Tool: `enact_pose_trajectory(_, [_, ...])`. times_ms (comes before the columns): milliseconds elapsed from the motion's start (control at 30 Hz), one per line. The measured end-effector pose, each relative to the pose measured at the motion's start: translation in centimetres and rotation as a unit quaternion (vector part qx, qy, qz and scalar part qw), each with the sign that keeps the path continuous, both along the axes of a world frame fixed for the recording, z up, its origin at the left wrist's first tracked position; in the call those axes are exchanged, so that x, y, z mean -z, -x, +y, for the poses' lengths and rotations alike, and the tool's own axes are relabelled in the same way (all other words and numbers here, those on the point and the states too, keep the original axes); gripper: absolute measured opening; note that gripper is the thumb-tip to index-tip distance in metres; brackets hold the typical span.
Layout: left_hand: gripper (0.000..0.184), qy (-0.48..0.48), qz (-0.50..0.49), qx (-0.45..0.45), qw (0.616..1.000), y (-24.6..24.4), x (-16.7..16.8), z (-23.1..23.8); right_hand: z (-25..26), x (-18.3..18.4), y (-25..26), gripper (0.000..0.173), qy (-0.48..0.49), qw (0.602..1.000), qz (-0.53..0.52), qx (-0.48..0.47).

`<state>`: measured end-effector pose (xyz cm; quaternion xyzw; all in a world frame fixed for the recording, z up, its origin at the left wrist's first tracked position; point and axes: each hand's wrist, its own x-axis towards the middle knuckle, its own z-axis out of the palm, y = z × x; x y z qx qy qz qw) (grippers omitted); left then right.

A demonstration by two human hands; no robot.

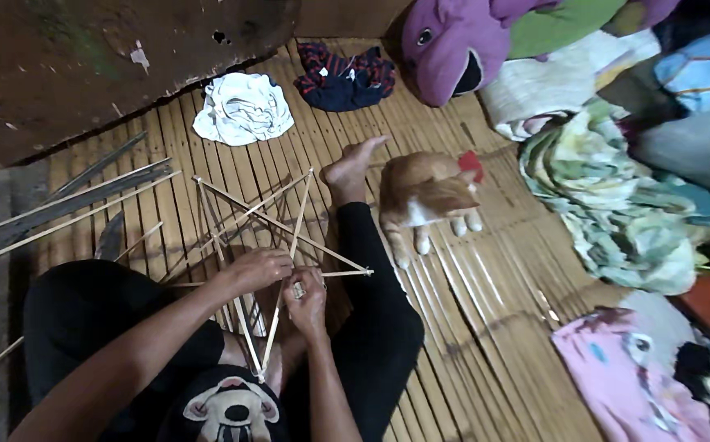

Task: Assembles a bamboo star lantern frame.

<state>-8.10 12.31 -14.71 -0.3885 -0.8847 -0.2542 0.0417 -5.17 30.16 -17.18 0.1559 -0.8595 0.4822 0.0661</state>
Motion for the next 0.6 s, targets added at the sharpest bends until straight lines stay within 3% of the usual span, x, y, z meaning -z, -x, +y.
enact_pose_trajectory(133, [0.014,-0.021,-0.02,-0.019,0.999,0.2,-0.2,-0.1,-0.1,0.1,0.0,0.005,-0.002,1.0,0.007,0.004])
enact_pose_trajectory(233, [0.019,-0.019,-0.2,-0.067,0.977,0.4,-1.9,0.0,-0.1,0.1,0.1,0.005,-0.003,1.0,0.004,0.004])
enact_pose_trajectory(300, [0.022,-0.018,-0.245,-0.072,0.967,0.7,-2.2,-0.2,-0.1,0.0,0.0,0.005,-0.003,1.0,0.002,0.003])
enact_pose_trajectory(600, [0.016,0.061,-0.107,-0.08,0.989,0.3,-0.2,0.2,0.0,-0.2,0.0,0.006,-0.082,0.996,0.019,-0.025])
